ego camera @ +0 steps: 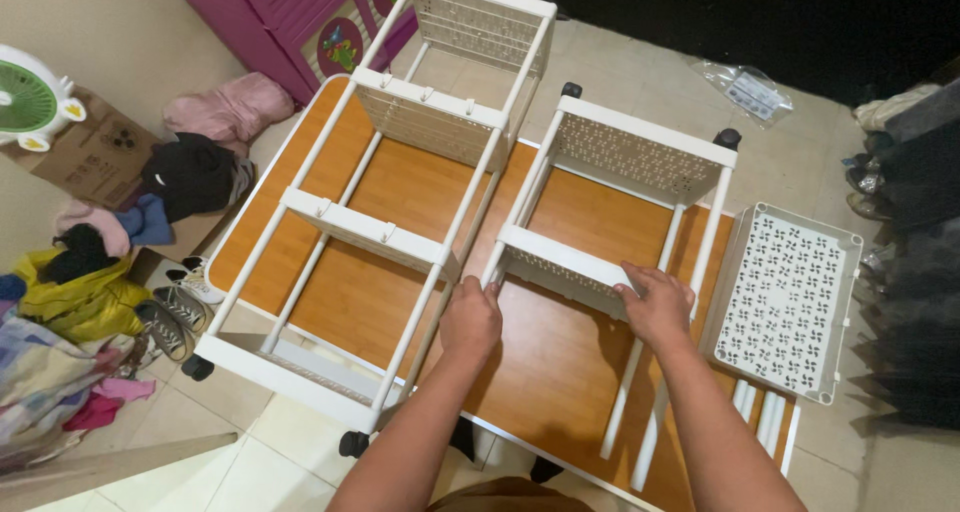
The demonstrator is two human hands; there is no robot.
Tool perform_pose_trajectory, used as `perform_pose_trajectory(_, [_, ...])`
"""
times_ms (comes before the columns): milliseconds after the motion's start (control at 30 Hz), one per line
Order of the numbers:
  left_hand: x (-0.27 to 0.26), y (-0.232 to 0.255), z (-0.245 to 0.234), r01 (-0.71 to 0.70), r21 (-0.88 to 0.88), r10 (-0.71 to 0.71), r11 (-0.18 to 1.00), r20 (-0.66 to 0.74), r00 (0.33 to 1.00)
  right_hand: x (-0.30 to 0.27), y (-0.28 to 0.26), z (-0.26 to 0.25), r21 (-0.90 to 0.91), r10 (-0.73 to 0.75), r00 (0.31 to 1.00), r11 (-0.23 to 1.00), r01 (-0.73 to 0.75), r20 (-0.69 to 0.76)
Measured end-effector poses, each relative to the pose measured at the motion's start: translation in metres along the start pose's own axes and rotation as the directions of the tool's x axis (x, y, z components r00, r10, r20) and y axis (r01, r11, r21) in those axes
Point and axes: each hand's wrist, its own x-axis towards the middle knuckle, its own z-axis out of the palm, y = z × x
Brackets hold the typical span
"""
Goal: The person assembles a white plastic rolling cart by inserting vertical poles into the frame and attaching perforated shelves. The person repeatedly picks up poles and shelves, aligns them with the frame, and secures them in place.
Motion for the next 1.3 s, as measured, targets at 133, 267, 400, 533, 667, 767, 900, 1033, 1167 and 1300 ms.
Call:
perform_pose_trajectory(133, [0.015, -0.016, 0.013, 0.064, -0.028, -0.057, 0.998, 0.214, 0.975, 0.000, 0.003, 0.001, 0.008, 0.021, 1.000, 1.000, -0.021, 0.017])
perform_pose_trajectory(267, [0.048, -0.047, 0.009, 0.392, -0.497, -0.029, 0.774, 0.590, 0.807, 0.001, 0.004, 0.001, -0.020, -0.003, 1.000, 1.000, 0.003, 0.000])
perform_pose_trajectory(400, [0.038, -0.041, 0.008, 0.451, -0.516, -0.103, 0.728, 0.569, 0.816, -0.002, 0.006, 0.000, -0.018, 0.004, 1.000, 1.000, -0.004, 0.019])
perform_pose_trajectory(533, [-0.003, -0.022, 0.002, -0.053, -0.010, 0.054, 0.999, 0.038, 0.998, -0.001, 0.003, 0.000, 0.001, 0.010, 1.000, 1.000, -0.010, 0.003])
perform_pose_trajectory(667, [-0.012, -0.027, 0.010, 0.096, 0.030, -0.100, 0.995, 0.199, 0.975, -0.004, 0.005, 0.000, -0.005, -0.011, 1.000, 1.000, 0.011, -0.008])
perform_pose_trajectory(767, [0.020, -0.042, 0.017, 0.073, -0.165, -0.029, 0.984, 0.256, 0.966, 0.003, 0.003, -0.002, 0.014, -0.008, 1.000, 1.000, 0.008, 0.002])
perform_pose_trajectory(900, [0.046, -0.064, 0.005, 0.605, -0.534, -0.010, 0.591, 0.745, 0.667, 0.002, 0.003, -0.001, 0.027, -0.008, 1.000, 1.000, 0.007, 0.015])
perform_pose_trajectory(1033, [0.019, -0.046, 0.004, 0.201, -0.304, -0.100, 0.931, 0.316, 0.943, -0.003, 0.005, -0.003, 0.047, -0.011, 1.000, 0.999, 0.011, -0.004])
perform_pose_trajectory(1167, [-0.016, -0.027, 0.008, -0.138, -0.057, 0.133, 0.989, -0.089, 0.987, -0.001, 0.003, -0.003, 0.019, 0.015, 1.000, 1.000, -0.015, 0.003])
perform_pose_trajectory(1300, [-0.003, -0.032, 0.003, 0.012, -0.048, -0.004, 0.999, 0.158, 0.987, 0.000, 0.001, -0.003, 0.008, 0.008, 1.000, 1.000, -0.008, -0.007])
